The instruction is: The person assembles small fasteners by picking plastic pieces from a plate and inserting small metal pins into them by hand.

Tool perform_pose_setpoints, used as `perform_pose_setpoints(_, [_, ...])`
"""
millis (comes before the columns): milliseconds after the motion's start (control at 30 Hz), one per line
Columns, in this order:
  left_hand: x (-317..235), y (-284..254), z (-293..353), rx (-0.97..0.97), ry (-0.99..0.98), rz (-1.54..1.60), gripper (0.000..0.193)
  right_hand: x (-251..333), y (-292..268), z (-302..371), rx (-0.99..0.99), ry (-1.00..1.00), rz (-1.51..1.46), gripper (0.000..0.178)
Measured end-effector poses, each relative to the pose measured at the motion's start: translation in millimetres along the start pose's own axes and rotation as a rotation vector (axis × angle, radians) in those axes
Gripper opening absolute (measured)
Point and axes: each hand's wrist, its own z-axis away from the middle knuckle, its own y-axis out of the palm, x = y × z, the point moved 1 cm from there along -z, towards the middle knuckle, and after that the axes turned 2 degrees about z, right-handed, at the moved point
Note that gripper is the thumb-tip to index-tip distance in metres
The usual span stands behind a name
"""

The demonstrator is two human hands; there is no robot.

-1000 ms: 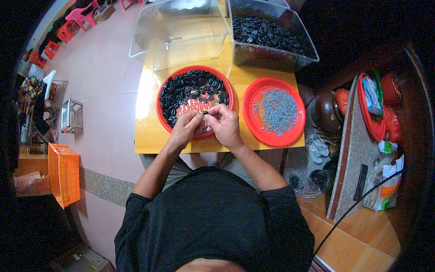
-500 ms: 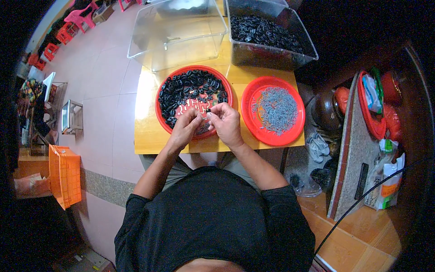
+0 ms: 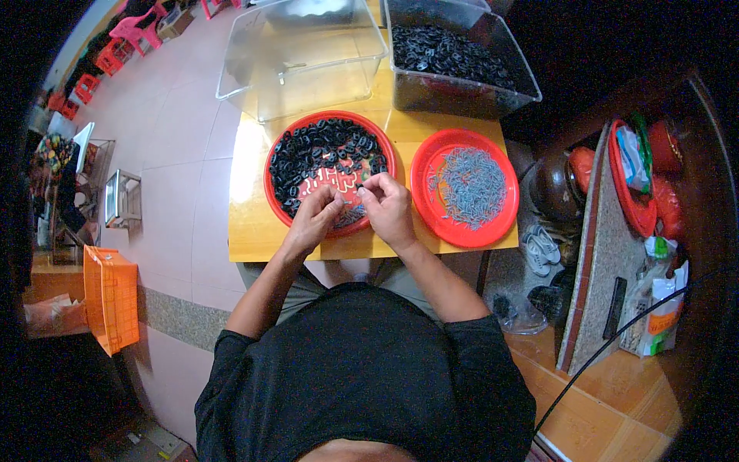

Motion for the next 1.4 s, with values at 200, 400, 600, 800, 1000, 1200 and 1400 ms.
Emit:
perform_pose_setpoints(200, [6, -1, -2, -0.011, 0.027, -0.05, 0.015, 19, 6, 8, 0.019, -0.181, 0.088, 0.007])
perform_pose_setpoints(400, [14, 0, -4, -0.015, 0.071, -0.06, 0.018, 23, 8, 10, 0.016, -0.307, 0.217, 0.005])
perform_pose_setpoints(600, [5, 2, 1, 0.032, 0.028, 0.071, 0.023, 22, 9, 10, -0.014, -0.424, 0.216, 0.006])
perform_pose_setpoints(800, [5, 3, 0, 0.053, -0.023, 0.11, 0.028, 24, 8, 11, -0.064, -0.405, 0.168, 0.006])
perform_pose_setpoints(1000, [1, -3, 0, -0.04, 0.124, -0.329, 0.024, 18, 7, 11, -0.035, -0.333, 0.142, 0.005])
perform_pose_setpoints(1200, [-12, 11, 7, -0.162, 0.273, -0.185, 0.006, 16, 10, 12, -0.038, -0.156, -0.017, 0.003])
perform_pose_setpoints(1400, [-12, 10, 11, -0.217, 0.322, -0.174, 0.002, 18, 16, 16, 0.013, -0.054, -0.209, 0.003])
